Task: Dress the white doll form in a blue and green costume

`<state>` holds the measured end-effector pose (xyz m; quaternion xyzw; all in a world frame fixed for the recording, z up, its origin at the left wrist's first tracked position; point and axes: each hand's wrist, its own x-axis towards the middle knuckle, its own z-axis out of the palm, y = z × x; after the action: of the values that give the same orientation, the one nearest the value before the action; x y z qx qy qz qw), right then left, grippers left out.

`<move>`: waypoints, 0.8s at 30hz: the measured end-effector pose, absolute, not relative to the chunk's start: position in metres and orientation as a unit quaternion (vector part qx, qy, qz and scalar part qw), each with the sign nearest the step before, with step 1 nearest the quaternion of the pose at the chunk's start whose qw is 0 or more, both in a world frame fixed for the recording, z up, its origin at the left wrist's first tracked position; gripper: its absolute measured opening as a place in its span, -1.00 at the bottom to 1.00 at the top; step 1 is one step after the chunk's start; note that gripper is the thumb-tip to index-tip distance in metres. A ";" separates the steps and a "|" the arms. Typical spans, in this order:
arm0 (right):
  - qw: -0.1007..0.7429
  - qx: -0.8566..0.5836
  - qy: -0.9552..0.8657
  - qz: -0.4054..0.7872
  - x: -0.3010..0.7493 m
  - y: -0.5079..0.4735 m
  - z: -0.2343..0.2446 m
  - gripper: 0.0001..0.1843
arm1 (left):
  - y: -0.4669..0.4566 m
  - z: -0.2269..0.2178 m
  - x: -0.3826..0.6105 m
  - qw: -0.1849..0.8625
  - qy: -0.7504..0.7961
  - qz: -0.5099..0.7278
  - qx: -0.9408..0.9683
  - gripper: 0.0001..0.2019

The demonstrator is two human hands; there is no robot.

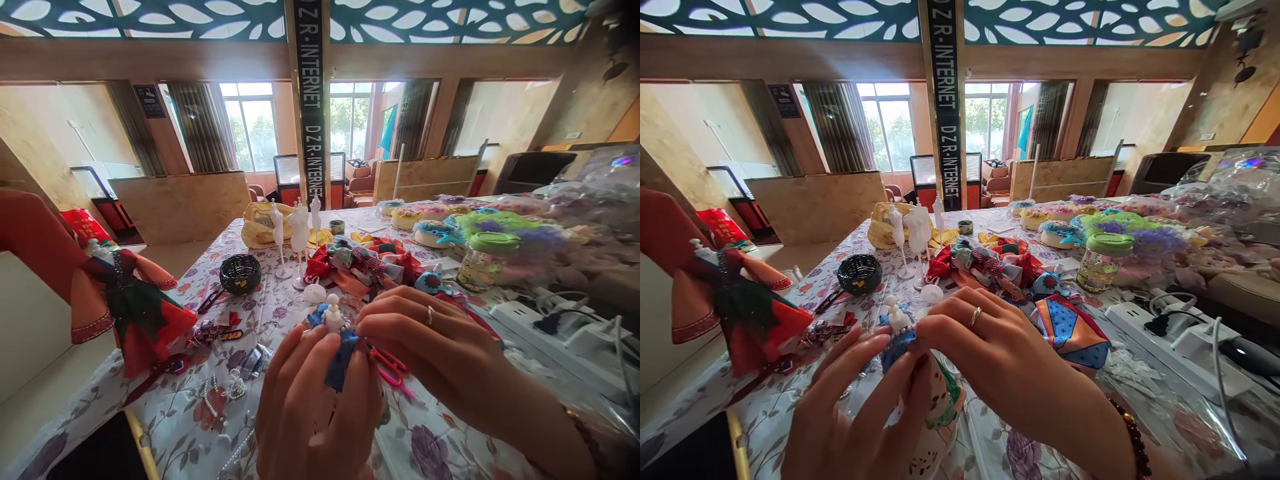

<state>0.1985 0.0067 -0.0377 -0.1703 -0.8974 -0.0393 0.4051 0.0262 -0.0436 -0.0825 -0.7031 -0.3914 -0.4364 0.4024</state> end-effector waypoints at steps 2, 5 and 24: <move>0.397 -0.165 -0.901 -0.061 0.198 0.008 -0.034 -0.86 | -0.045 -0.083 0.023 0.412 -0.385 -0.392 -0.727 -0.64; 0.378 -0.149 -0.910 -0.080 0.197 0.010 -0.029 -0.87 | -0.045 -0.084 0.024 0.417 -0.387 -0.404 -0.716 -0.61; 0.298 -0.096 -0.941 -0.127 0.205 0.019 -0.009 -0.85 | -0.038 -0.074 0.032 0.440 -0.407 -0.418 -0.683 -0.78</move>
<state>0.2051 0.0191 -0.0092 -0.0963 -0.9410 -0.1275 0.2982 0.0324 -0.0376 -0.0736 -0.6831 -0.4065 -0.4175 0.4402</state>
